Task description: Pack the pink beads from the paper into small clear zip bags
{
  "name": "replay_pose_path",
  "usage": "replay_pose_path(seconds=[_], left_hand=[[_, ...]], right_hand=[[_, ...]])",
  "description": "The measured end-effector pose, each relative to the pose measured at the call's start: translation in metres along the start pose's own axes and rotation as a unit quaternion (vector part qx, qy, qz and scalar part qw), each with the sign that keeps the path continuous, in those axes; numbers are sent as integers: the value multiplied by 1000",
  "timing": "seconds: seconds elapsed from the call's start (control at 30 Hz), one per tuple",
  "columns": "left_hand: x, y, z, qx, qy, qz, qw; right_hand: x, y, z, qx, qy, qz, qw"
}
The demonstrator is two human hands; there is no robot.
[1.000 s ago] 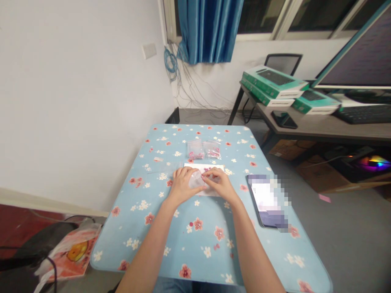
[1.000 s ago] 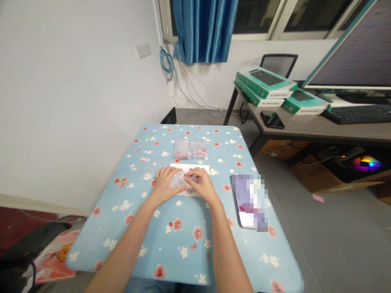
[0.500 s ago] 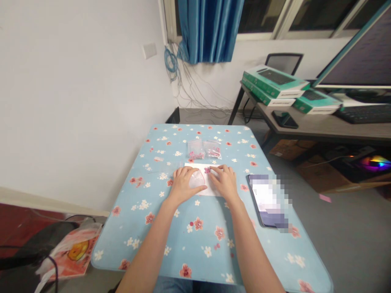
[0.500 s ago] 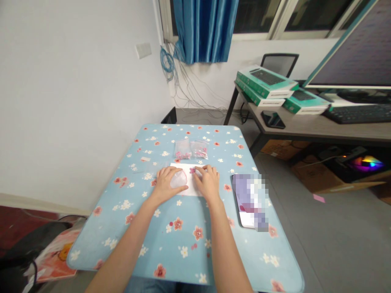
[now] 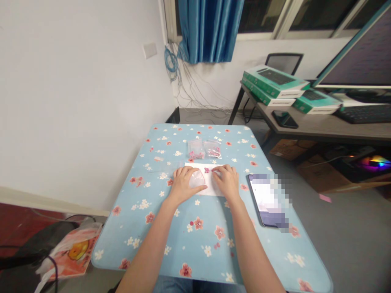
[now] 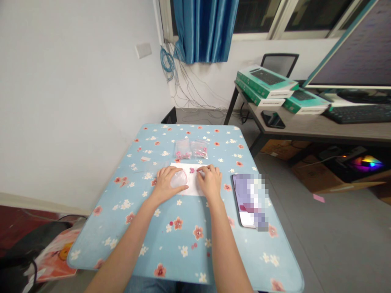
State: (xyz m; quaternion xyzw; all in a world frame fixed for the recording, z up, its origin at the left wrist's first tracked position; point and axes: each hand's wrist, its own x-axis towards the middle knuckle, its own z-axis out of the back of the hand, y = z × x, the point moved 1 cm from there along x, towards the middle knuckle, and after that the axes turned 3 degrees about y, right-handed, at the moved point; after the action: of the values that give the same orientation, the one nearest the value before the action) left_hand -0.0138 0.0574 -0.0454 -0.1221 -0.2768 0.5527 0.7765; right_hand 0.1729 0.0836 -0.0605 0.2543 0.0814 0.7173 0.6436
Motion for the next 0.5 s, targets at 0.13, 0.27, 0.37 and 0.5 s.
replay_pose_path(seconds=[0.13,0.27,0.37,0.5], left_hand=[[0,0,0,-2,-1,0,1000],[0,0,0,-5,-1,3,1000],[1,0,0,-5,-1,5,1000],[1,1,-1,-2,-2,4,1000]], right_hand=[[1,-1,-1,8,-17,0,1000],[0,-1,-1,10,-24,-3,1000],[-1,1,-1,0,-17,3,1000],[-1,1,1,-1,2,-8,1000]])
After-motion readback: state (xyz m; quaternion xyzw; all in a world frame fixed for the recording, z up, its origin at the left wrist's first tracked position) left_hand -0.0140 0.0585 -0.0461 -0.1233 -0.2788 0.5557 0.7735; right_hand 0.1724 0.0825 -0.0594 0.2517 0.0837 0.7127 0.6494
